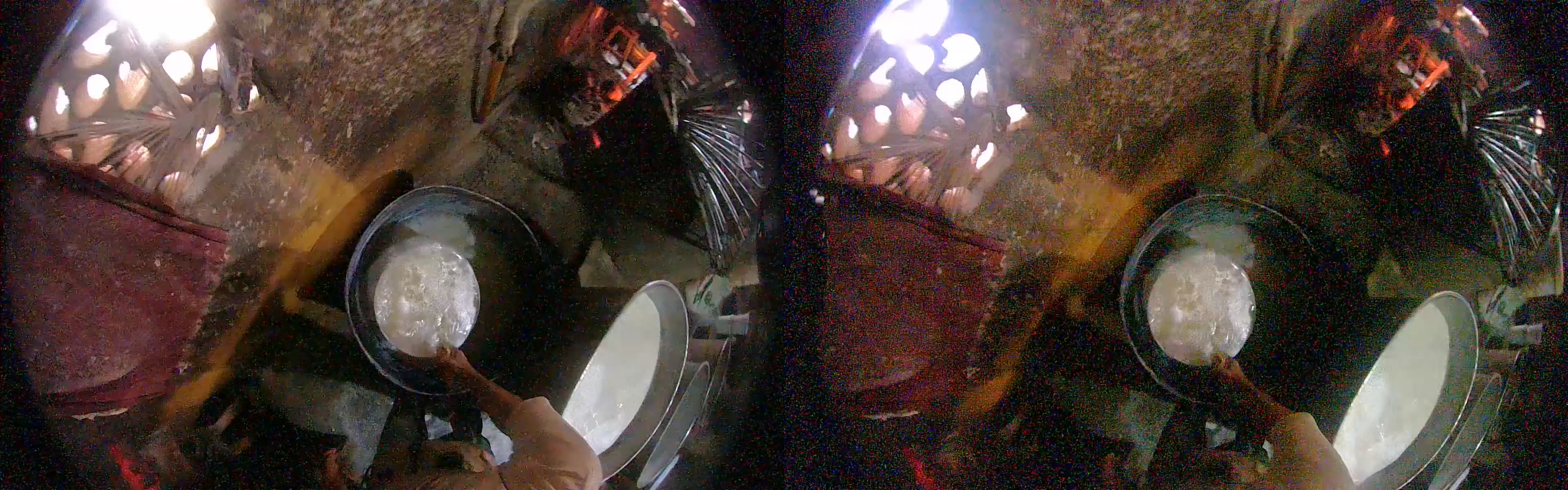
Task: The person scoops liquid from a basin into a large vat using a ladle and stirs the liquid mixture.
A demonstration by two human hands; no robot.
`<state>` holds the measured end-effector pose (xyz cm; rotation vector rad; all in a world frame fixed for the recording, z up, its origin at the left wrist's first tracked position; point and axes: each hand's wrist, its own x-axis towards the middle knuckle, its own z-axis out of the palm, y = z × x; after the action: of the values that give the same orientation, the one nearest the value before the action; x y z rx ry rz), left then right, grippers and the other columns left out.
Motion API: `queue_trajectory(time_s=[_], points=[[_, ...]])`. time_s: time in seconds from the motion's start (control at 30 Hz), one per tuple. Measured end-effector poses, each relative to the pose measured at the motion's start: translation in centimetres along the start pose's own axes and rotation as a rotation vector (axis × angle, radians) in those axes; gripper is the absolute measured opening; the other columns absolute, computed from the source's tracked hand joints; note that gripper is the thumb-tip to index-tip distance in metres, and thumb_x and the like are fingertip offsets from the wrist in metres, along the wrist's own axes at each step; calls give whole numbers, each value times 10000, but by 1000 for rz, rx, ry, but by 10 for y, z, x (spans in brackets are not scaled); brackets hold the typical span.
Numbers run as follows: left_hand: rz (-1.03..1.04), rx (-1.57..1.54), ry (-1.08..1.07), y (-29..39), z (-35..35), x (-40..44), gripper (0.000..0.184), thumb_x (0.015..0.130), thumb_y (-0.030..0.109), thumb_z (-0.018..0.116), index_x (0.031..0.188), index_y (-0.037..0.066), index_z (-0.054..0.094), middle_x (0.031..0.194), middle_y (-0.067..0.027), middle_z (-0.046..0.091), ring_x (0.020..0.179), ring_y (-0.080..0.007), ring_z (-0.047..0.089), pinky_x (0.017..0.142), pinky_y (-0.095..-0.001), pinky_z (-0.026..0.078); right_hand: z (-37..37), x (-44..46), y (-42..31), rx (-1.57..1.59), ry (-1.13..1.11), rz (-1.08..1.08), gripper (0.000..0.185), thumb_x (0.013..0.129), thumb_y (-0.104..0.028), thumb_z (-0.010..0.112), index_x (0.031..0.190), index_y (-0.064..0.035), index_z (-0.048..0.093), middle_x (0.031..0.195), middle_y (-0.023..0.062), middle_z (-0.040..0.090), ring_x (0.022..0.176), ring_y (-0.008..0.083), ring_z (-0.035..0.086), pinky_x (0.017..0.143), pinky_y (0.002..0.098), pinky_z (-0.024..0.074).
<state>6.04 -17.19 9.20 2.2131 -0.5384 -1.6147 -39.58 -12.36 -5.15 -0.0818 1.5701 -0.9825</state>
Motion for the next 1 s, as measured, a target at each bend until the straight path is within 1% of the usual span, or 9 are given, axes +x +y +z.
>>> queue_trajectory(time_s=[0.13,0.2,0.27,0.37,0.5,0.63,0.83,0.97,1.0], points=[[78,-28,-89,-10,14,24,362,839,330,567,1060,45,596,903,-121,629,763,-265,610,641,-444,511,-4,-115,-152,7,5,192,263,884,-293,538,854,-38,592,737,26,583,606,157,541,513,315,431],[117,-27,-143,-11,22,32,363,838,329,565,1058,42,597,901,-123,631,766,-267,612,644,-446,512,-58,-97,-85,-510,-109,-377,261,895,-303,545,919,-47,588,741,28,584,599,150,544,508,304,436],[157,-23,-203,-19,35,32,363,837,328,564,1056,40,597,900,-125,632,770,-269,613,648,-449,513,-110,-134,-62,-497,-222,-453,251,892,-294,569,970,-56,587,740,29,581,597,137,545,502,293,441],[221,-40,-292,-36,55,34,364,836,327,562,1053,37,599,897,-128,634,775,-272,615,652,-453,514,-177,-207,-83,206,-332,124,302,829,-226,673,1074,-81,571,709,18,555,588,100,541,483,268,447],[222,-20,-336,-71,101,23,352,842,329,550,1043,43,595,882,-123,630,756,-270,610,632,-442,508,-266,-318,-116,220,-269,290,359,809,-227,682,1089,-107,491,773,22,549,591,114,542,471,260,451],[210,23,-378,-101,122,23,338,850,333,536,1032,53,589,863,-116,623,727,-265,602,604,-426,499,-291,-363,-68,116,-26,249,240,816,-287,626,884,-70,547,718,43,563,552,126,515,461,305,450],[173,88,-337,-143,141,-10,317,862,338,514,1015,68,580,834,-105,614,685,-259,590,560,-401,485,-388,-373,90,-31,84,177,68,774,-72,603,766,-61,536,688,52,533,545,154,488,475,329,428],[169,156,-273,-147,146,-18,305,870,341,499,1003,78,574,815,-97,608,656,-255,582,531,-385,476,-394,-373,153,219,290,285,156,809,-194,629,817,-42,593,621,42,539,529,172,538,469,336,475],[173,167,-255,-148,149,-19,302,872,342,495,1000,81,573,811,-95,606,649,-254,580,524,-381,474,-400,-360,171,515,207,163,45,777,-45,588,743,-28,564,655,84,537,522,190,516,442,368,442]])
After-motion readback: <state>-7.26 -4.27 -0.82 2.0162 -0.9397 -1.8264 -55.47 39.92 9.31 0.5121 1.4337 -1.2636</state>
